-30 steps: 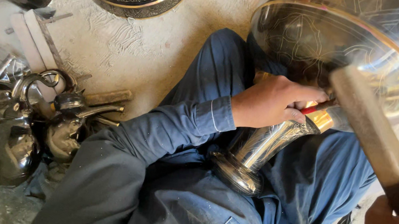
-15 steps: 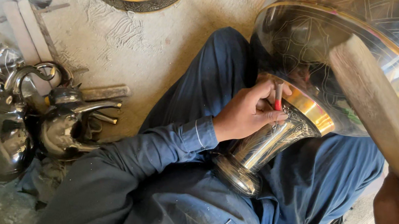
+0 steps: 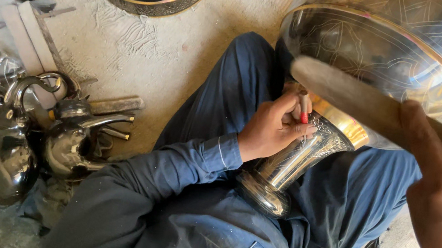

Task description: The person is sitting on the floor, using a chisel and a wooden mallet to engrave intricate patterns onto a large, polished metal vessel. They hold the chisel against the metal surface and strike it repeatedly with the mallet to create the design.

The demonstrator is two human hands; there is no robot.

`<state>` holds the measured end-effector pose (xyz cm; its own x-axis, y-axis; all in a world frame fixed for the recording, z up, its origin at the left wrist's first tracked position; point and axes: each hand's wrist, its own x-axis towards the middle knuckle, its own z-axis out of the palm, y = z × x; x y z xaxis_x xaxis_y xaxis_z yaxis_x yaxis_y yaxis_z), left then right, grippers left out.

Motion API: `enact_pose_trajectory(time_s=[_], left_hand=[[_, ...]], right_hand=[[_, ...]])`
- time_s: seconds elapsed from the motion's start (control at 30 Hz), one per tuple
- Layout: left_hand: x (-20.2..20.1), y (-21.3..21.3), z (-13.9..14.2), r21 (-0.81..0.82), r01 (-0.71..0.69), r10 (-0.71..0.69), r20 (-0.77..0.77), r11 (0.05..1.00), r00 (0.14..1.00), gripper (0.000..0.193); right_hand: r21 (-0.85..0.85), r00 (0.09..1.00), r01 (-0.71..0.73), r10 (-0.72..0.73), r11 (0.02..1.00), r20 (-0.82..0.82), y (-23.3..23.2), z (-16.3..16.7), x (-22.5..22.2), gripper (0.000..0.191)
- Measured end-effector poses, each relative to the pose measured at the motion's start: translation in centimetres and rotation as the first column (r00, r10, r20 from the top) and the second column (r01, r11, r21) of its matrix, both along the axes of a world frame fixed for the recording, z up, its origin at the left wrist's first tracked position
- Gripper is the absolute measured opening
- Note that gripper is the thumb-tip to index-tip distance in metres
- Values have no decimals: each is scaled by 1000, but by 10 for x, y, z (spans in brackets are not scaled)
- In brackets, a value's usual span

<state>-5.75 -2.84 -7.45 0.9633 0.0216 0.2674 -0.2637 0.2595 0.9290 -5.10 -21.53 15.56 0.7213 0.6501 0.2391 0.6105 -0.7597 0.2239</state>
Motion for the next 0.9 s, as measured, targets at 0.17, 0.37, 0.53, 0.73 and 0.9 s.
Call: enact_pose_trajectory(time_s=[0.17, 0.37, 0.53, 0.73, 0.9], left_hand=[[-9, -4, -11, -23, -56, 54, -79, 998, 995, 25], [-14, -9, -23, 92, -158, 161, -31, 983, 986, 30], [-15, -13, -25, -54, -149, 147, -39, 987, 988, 34], [-17, -14, -30, 2, -176, 176, -40, 984, 984, 33], [-11, -7, -30, 60, -121, 123, -43, 991, 991, 28]], right_hand=[[-184, 985, -126, 145, 975, 93, 21, 18, -6, 54], [-384, 957, -121, 211, 916, 201, 41, 32, -19, 56], [-318, 944, -208, 275, 925, 182, 37, 35, -18, 56], [-351, 941, -200, 279, 915, 192, 36, 34, -13, 55], [-338, 936, -189, 273, 922, 222, 35, 33, -12, 58]])
